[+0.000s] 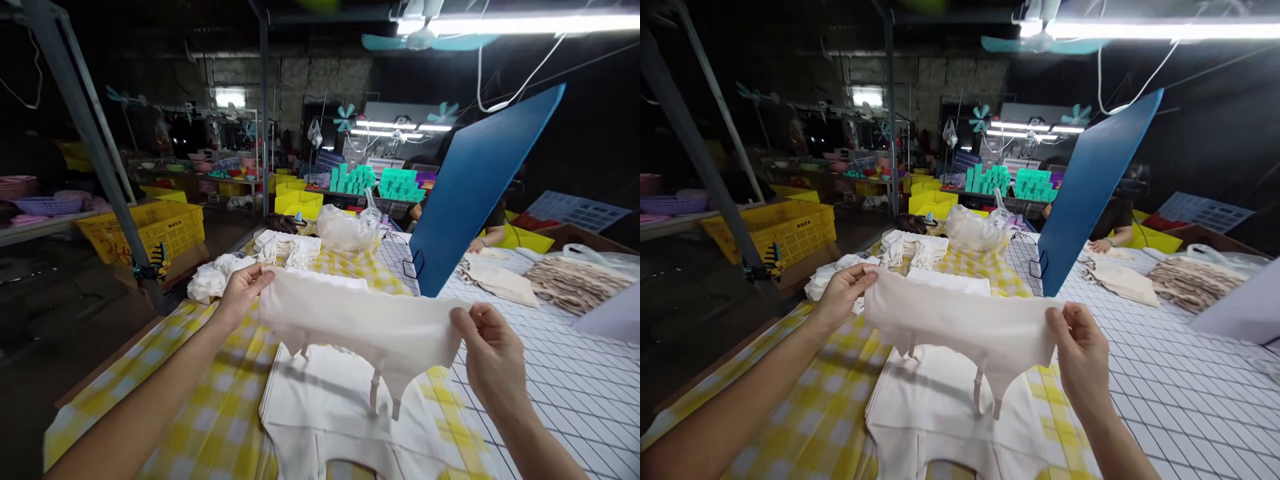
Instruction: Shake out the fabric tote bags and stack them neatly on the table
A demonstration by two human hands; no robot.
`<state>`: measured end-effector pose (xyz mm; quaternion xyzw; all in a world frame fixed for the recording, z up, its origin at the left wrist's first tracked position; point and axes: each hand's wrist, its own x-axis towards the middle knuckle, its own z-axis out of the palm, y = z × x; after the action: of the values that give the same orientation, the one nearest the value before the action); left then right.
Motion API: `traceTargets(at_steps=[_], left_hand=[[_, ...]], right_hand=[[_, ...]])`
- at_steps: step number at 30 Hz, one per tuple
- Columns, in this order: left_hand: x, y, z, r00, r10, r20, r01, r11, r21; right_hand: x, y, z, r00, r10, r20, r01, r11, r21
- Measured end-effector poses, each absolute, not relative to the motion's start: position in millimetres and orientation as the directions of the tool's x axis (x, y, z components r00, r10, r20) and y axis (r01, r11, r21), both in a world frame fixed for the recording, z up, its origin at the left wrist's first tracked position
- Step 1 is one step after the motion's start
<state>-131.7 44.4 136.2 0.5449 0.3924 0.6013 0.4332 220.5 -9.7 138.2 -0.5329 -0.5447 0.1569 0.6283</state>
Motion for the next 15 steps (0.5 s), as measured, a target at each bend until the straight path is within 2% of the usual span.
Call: traceTargets(at_steps=[4,7,9,12,15], left_hand=[[-135,85,144,-0.077,0.925,0.373,-0.072,-0.378,0.923],[-134,130,130,-0.083,0.922,0.379,-0.031,-0.382,0.924],[-132,165,112,-0.089,0.932,0.35,0.034,-0.348,0.937],[-124,214,76,-0.144,0.955,0.257,0.247,-0.217,0.944],[-114,247,43,-0.182,0.962,0.202,0.391,-0.118,0.913]], right_hand=[[203,30,152,0.416,0.798,0.436,0.254,0.359,-0.898],[197,73,142,0.391,0.819,0.419,0.266,0.336,-0.904],[197,108,125,0.389,0.83,0.4,0.356,0.265,-0.896],[197,160,91,0.382,0.861,0.336,0.562,0.073,-0.824],[199,200,55,0.373,0.879,0.297,0.642,-0.014,-0.766]])
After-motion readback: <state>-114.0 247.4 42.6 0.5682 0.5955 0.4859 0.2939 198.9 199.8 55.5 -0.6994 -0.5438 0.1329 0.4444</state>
